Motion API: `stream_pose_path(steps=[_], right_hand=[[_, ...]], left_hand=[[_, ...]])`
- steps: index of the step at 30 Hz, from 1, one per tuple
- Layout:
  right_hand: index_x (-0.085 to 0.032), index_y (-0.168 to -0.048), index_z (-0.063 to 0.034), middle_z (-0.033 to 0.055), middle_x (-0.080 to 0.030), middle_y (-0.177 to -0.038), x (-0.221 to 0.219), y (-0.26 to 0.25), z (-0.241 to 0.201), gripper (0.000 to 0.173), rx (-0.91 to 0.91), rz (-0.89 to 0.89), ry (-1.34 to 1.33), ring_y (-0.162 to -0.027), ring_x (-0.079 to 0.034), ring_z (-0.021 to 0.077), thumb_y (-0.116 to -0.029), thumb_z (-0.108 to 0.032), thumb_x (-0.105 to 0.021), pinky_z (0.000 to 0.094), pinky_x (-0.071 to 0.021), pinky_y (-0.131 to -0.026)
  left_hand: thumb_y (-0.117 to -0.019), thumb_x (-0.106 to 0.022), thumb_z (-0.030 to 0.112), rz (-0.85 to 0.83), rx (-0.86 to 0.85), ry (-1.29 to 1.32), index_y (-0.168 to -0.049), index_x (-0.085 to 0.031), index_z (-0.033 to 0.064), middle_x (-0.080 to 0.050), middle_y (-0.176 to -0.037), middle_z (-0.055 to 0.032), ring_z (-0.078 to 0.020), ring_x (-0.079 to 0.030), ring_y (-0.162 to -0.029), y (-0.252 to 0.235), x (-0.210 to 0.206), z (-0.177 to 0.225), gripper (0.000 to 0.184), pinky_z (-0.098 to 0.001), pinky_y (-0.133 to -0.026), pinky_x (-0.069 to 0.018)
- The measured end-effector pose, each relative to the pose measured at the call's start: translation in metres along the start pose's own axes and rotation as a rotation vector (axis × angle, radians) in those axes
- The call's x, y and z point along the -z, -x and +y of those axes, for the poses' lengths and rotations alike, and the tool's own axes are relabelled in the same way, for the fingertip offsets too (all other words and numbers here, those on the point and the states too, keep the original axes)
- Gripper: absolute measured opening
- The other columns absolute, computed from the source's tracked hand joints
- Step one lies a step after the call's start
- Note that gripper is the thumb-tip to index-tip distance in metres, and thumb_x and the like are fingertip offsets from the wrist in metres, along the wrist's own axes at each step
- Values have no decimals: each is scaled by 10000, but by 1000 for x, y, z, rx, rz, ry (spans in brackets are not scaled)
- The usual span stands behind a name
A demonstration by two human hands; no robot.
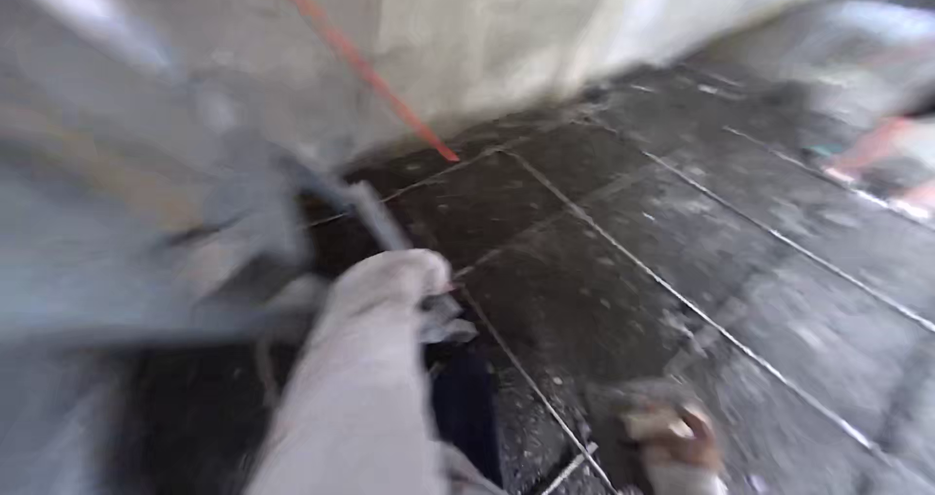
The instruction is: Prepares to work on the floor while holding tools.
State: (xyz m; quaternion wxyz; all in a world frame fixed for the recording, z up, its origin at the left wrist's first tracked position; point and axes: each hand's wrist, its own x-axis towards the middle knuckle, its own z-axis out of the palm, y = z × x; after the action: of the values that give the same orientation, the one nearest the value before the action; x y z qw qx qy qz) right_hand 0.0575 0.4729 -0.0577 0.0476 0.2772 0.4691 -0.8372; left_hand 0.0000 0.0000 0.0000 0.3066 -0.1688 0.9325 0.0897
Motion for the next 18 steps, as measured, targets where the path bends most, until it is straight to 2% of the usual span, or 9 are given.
stream_pose_path(steps=[1,2,3,5,8,10,12,15,18], right_hand=[[-550,-1260,-109,48,-689,-1027,-6,-2,2,390,-2,111,17,-897,-685,167,-1057,-405,-396,401,-593,-741],[-568,-1263,-67,90,-693,-1013,-15,-5,3,394,-10,250,18,-867,-684,198,-1057,-374,-430,419,-586,-720],[-580,-1266,-23,140,-700,-1013,-20,-12,4,399,-22,371,15,-859,-690,241,-1051,-342,-477,451,-586,-720],[-569,-1299,27,200,-705,-1049,-23,-21,13,420,-69,476,34,-887,-703,297,-1035,-297,-542,489,-593,-754],[-544,-1334,25,204,-708,-1079,-27,-22,23,423,-135,455,51,-912,-712,306,-1033,-271,-552,490,-600,-775],[-550,-1326,22,198,-716,-1055,-29,-23,29,422,-165,461,65,-893,-719,304,-1028,-276,-557,487,-606,-760],[-553,-1322,26,197,-721,-1041,-31,-25,33,424,-199,474,109,-888,-722,302,-1035,-285,-555,484,-607,-760],[-564,-1311,38,205,-719,-1041,-29,-30,43,436,-234,481,168,-896,-719,316,-1028,-294,-578,501,-601,-777],[-577,-1301,28,198,-721,-1032,-30,-31,46,410,-239,448,185,-884,-720,305,-1041,-289,-558,484,-604,-766]], left_hand=[[-1036,-562,345,66,-66,55,-1309,-651,17,-656,-1317,-202,-311,-603,-1273,-46,-26,-2,436,-488,-1119,-419],[-1024,-578,334,124,-173,50,-1239,-671,-41,-677,-1233,-259,-354,-638,-1203,-93,-45,-6,442,-492,-1077,-458],[-1051,-553,331,59,-237,3,-1246,-647,-81,-654,-1238,-303,-396,-618,-1220,-130,-52,-7,466,-513,-1091,-445],[-1091,-470,363,-145,-247,-221,-1340,-597,-71,-602,-1353,-304,-403,-539,-1345,-169,-51,-12,516,-526,-1171,-370],[-1078,-462,436,-225,-264,-421,-1304,-643,-28,-635,-1320,-277,-401,-561,-1324,-178,-42,-18,547,-575,-1153,-380],[-1062,-438,504,-223,-281,-516,-1259,-682,11,-672,-1271,-244,-385,-600,-1282,-185,-43,-22,585,-596,-1112,-425],[-1052,-443,522,-185,-312,-537,-1205,-711,26,-696,-1223,-233,-385,-628,-1240,-187,-43,-24,585,-609,-1075,-453],[-1080,-399,504,-262,-329,-558,-1268,-669,15,-657,-1300,-238,-388,-578,-1308,-179,-32,-19,590,-604,-1116,-408],[-1038,-429,555,-188,-340,-535,-1197,-719,72,-697,-1237,-194,-367,-620,-1250,-200,-51,-39,585,-621,-1071,-451]])
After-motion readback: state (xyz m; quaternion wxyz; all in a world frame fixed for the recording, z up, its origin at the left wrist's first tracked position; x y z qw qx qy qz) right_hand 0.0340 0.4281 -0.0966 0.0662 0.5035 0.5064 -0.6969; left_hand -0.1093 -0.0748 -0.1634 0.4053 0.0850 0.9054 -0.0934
